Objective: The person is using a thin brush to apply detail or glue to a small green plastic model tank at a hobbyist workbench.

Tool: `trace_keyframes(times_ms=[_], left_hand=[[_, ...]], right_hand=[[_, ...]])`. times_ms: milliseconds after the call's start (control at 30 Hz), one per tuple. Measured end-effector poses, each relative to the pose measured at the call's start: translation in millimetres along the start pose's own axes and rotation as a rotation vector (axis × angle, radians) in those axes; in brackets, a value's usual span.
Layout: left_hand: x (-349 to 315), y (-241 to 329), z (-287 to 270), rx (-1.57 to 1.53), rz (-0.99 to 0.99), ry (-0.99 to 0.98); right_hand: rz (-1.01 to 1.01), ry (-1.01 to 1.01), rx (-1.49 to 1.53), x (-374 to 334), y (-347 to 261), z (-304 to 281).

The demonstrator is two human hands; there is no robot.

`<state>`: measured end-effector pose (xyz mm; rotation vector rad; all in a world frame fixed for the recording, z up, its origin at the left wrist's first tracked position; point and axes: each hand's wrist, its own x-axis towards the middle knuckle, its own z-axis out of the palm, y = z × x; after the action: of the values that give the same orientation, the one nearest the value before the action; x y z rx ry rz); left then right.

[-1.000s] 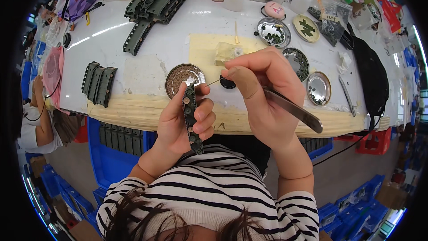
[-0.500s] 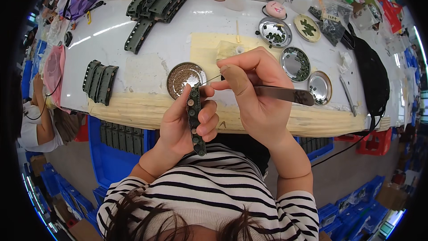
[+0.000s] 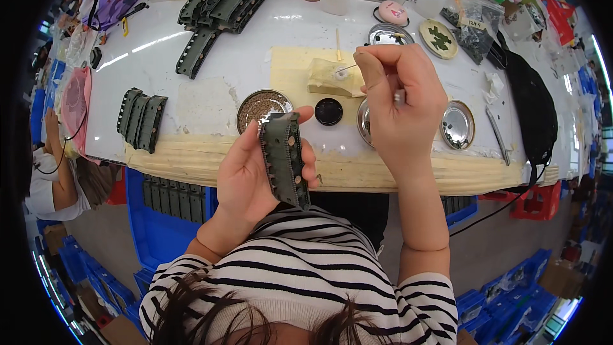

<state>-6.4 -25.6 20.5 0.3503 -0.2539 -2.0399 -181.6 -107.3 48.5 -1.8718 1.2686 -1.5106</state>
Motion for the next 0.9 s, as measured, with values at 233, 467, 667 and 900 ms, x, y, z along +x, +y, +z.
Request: trace_keyframes(times_ms=[233, 467, 667, 900], left_hand=[[-6, 3, 0, 0.306, 0.097, 0.068], [-14, 6, -4, 0.629, 0.198, 0.134], [-18, 8, -4, 0.703, 0.224, 0.118], [-15, 7, 0, 1.049, 0.357, 0.114]], right_hand=[[-0.133, -0.106, -0.323, 2, 6, 7], [-0.021, -0.214, -0.245, 2, 2, -1], [-0.114, -0.194, -0.330, 2, 6, -2], [-0.145, 0.014, 0.014, -6, -22, -14]])
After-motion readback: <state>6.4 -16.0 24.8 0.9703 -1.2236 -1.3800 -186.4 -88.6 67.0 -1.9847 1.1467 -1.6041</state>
